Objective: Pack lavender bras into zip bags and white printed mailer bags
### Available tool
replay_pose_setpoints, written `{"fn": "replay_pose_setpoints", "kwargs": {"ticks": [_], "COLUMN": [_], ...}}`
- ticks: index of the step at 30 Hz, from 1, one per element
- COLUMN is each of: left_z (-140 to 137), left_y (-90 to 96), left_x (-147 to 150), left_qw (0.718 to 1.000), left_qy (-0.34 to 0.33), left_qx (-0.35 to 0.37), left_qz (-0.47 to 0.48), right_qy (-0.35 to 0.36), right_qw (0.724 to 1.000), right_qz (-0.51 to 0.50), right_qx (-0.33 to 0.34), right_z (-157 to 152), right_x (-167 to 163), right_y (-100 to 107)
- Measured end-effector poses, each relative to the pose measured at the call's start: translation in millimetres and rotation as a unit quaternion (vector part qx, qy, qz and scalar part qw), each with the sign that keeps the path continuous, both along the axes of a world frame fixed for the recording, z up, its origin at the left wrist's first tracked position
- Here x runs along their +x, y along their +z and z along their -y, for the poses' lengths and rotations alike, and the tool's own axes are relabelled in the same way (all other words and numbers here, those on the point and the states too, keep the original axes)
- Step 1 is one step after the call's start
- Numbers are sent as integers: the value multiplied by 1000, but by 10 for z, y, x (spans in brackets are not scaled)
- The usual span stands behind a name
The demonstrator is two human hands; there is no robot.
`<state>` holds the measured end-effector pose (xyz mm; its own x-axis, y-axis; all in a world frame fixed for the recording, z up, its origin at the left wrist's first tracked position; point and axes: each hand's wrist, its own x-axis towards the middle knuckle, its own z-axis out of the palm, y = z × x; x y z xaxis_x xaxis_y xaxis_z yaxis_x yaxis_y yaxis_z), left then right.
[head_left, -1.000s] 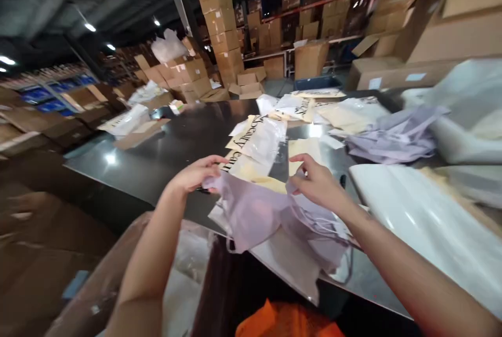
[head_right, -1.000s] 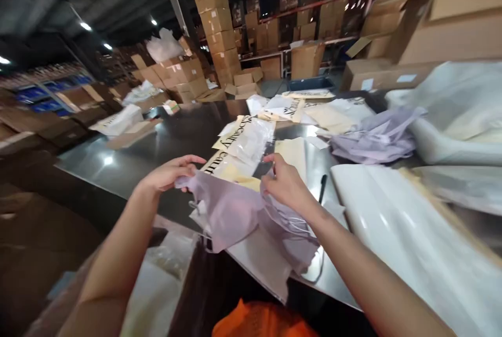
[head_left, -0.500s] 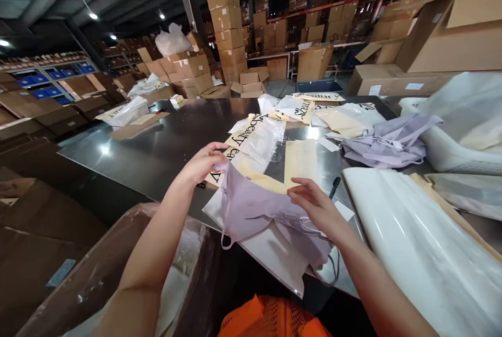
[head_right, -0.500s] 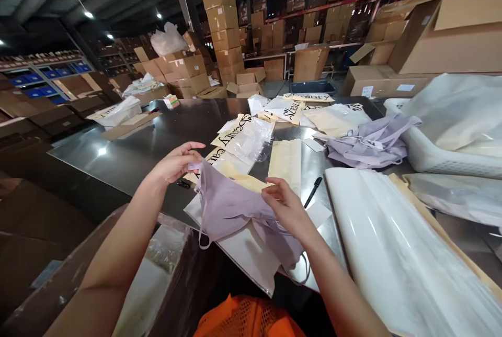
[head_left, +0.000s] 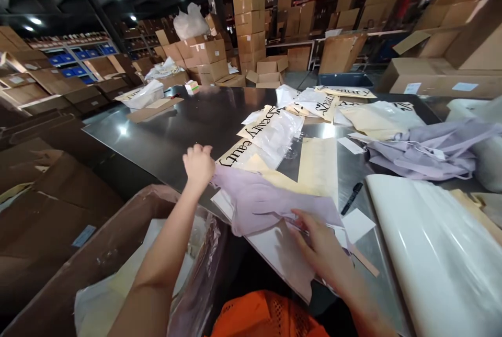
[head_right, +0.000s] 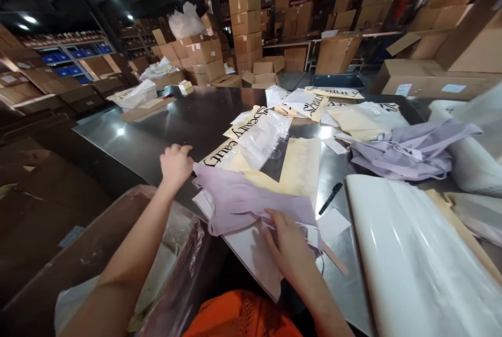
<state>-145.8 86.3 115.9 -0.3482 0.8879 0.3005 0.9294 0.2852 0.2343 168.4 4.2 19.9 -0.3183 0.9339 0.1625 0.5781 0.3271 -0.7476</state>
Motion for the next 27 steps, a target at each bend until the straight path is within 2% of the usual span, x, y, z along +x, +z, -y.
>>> {"fn": "replay_pose_setpoints", "kwargs": {"ticks": [2, 4, 5, 7, 9, 13, 21, 27], "left_z": [158, 269, 305, 345, 358, 344, 335, 337], "left_y": [-285, -583, -716, -919, -1028, -1055, -942, -828], "left_x": [174, 381, 466, 570, 592, 544, 337, 377], "left_qw": [995, 976, 965, 952, 953, 952, 956, 923], "left_qy": [-87, -178, -202, -213, -204, -208, -194, -311], "left_qx": [-33, -112, -152, -202, -209, -212, -217, -228], "left_qz": [-33, -49, -61, -84, -86, -74, -42, -11], "right_qy": [19, 28, 27, 22, 8, -29, -7, 28], "right_qw": [999, 998, 998, 997, 998, 998, 998, 998], "right_qz": [5, -4, -10, -22, -28, -24, -37, -24], "right_qx": [33, 56, 64, 72, 65, 53, 48, 46], "right_z": [37, 115, 169, 294, 418, 567, 503, 452], "right_x": [-125, -202, -216, -196, -135, -16, -53, -139], "right_y": [-104, -203, -248, -322, -365, -357, -264, -205]}}
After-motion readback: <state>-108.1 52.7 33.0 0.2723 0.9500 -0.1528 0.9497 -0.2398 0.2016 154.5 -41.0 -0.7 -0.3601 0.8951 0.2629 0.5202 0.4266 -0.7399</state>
